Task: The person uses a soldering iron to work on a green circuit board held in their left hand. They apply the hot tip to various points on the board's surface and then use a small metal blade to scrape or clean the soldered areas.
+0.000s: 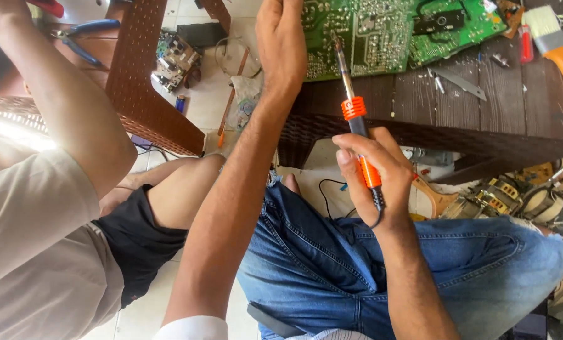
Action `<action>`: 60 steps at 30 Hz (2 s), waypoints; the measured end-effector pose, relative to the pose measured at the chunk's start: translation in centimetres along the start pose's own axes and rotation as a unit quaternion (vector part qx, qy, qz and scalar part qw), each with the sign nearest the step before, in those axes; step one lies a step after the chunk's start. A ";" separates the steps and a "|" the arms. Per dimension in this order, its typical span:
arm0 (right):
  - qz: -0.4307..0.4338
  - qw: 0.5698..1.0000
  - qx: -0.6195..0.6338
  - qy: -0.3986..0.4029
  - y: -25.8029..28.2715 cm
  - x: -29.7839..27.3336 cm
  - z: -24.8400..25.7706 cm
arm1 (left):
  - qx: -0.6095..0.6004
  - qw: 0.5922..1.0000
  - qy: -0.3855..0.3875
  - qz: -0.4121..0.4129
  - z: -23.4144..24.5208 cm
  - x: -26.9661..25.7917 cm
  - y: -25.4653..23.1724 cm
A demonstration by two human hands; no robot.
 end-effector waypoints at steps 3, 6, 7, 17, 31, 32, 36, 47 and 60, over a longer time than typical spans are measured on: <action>0.012 1.000 0.013 -0.003 -0.1 -0.2 0.0 | -0.027 0.999 0.004 -0.047 -0.5 0.2 1.6; 0.013 0.999 0.034 -0.004 0.3 -0.5 0.0 | -0.068 0.996 0.008 -0.062 -0.5 0.0 0.9; 0.016 0.999 0.042 -0.004 0.4 -0.3 -0.1 | -0.090 0.994 0.015 -0.057 -0.3 0.3 0.4; -0.032 0.996 0.082 -0.023 0.8 -0.8 0.3 | 0.007 0.999 -0.026 0.034 -0.1 0.8 -0.2; -0.042 0.987 0.148 0.050 2.9 -2.1 2.9 | -0.116 0.992 0.025 0.036 0.7 0.2 -3.2; -0.041 0.986 0.149 0.054 2.7 -2.1 3.3 | -0.114 0.993 0.021 0.036 0.9 0.2 -3.4; -0.052 0.968 0.214 0.119 1.1 -2.5 4.7 | -0.081 0.997 0.014 -0.006 1.0 0.1 -3.8; -0.097 0.939 0.305 -0.125 -2.2 -3.1 7.8 | -0.031 0.999 0.015 0.037 1.0 0.5 -3.5; -0.150 0.987 0.048 -0.039 -1.7 -0.1 3.6 | -0.050 0.997 0.045 0.049 0.9 0.4 -4.0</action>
Point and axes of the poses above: each hand's wrist, its own x-axis towards the middle knuckle, its own z-axis out of the back of the hand, y = z × x, the point moved 4 cm from there along x, towards the middle knuckle, and after that the axes turned 14 degrees about x, right-handed, at the moved point
